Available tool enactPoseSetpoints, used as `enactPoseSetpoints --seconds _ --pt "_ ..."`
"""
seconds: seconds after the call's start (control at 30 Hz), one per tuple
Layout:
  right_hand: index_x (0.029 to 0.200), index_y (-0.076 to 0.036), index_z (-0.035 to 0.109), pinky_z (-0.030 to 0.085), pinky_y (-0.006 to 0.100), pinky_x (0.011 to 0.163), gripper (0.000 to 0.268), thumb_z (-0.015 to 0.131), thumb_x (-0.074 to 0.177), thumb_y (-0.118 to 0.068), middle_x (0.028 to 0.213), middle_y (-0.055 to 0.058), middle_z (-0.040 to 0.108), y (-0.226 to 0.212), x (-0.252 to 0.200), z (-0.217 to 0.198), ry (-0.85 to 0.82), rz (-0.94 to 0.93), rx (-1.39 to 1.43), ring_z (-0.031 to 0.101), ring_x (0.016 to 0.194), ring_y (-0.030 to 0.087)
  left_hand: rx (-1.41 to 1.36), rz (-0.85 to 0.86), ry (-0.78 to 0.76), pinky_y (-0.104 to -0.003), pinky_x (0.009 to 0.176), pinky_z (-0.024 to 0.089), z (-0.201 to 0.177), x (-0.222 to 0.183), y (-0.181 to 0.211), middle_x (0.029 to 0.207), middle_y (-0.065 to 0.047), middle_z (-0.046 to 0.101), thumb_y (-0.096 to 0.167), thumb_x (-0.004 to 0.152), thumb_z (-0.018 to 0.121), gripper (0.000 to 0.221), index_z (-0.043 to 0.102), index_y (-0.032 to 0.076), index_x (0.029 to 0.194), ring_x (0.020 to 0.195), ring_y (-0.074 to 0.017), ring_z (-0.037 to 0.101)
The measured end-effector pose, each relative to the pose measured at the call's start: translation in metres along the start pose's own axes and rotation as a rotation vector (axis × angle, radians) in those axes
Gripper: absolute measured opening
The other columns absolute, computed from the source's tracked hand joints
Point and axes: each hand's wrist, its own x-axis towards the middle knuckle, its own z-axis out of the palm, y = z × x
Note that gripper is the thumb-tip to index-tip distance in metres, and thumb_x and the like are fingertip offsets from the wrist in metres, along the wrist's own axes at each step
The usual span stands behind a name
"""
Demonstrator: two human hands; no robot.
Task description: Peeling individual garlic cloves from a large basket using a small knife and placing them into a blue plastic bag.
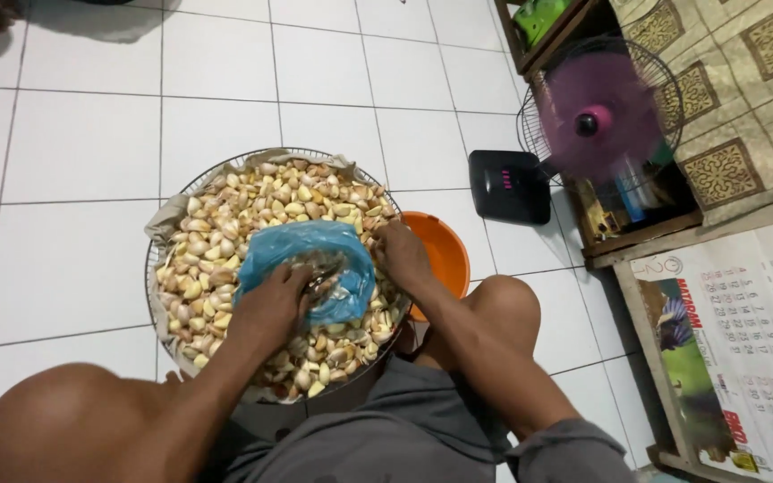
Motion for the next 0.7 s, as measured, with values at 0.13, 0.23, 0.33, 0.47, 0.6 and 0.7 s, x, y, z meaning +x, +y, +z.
enactPoseSetpoints --seconds 0.13,0.23,0.33,0.47,0.6,0.7 --pt "0.104 -0.016 0.076 0.061 0.049 0.083 0.021 0.072 0.086 -0.026 0.094 0.012 0.071 -0.013 -0.004 -0.008 -0.041 0.083 0.108 0.071 0.097 0.038 0.024 0.005 0.019 -0.057 0.081 0.065 0.007 0.010 -0.013 0.121 -0.012 0.064 0.037 0.110 0.046 0.039 0.056 0.023 0.145 0.104 -0.0399 0.077" --pt "0.099 -0.013 0.078 0.060 0.052 0.081 0.018 0.074 0.082 -0.019 0.092 0.017 0.073 -0.014 -0.002 -0.013 0.003 0.073 0.259 0.072 0.094 0.042 -0.120 -0.052 0.046 -0.057 0.090 0.062 -0.006 0.012 -0.011 0.122 -0.011 0.067 0.038 0.110 0.045 0.044 0.054 0.024 0.150 0.115 -0.0374 0.073" --pt "0.092 -0.014 0.076 0.059 0.052 0.077 0.014 0.073 0.080 -0.020 0.085 0.016 0.073 -0.019 0.002 -0.017 0.057 0.094 0.287 0.073 0.088 0.039 -0.135 -0.064 0.080 -0.057 0.096 0.060 -0.010 0.017 -0.006 0.123 -0.012 0.071 0.043 0.111 0.046 0.046 0.055 0.023 0.151 0.120 -0.0357 0.072" --pt "0.094 -0.018 0.079 0.059 0.052 0.082 0.017 0.066 0.083 -0.019 0.090 0.017 0.074 -0.005 0.007 0.013 0.044 0.103 0.314 0.071 0.094 0.041 -0.220 -0.047 0.067 -0.059 0.097 0.060 -0.015 0.006 0.001 0.129 -0.015 0.071 0.032 0.111 0.048 0.046 0.052 0.021 0.155 0.122 -0.0384 0.071" --pt "0.097 -0.011 0.080 0.058 0.053 0.084 0.020 0.066 0.083 -0.012 0.093 0.023 0.072 -0.015 0.004 -0.002 0.089 0.061 0.404 0.069 0.096 0.047 -0.222 -0.048 0.047 -0.061 0.099 0.060 -0.016 0.004 -0.001 0.128 -0.016 0.074 0.032 0.110 0.051 0.044 0.053 0.021 0.153 0.122 -0.0398 0.071" --pt "0.102 -0.013 0.078 0.058 0.054 0.086 0.021 0.068 0.083 -0.015 0.096 0.021 0.073 -0.010 0.003 -0.008 0.077 0.096 0.402 0.069 0.100 0.045 -0.225 -0.050 0.019 -0.060 0.099 0.061 -0.025 0.001 0.005 0.128 -0.015 0.075 0.028 0.110 0.050 0.046 0.050 0.022 0.155 0.123 -0.0389 0.072"
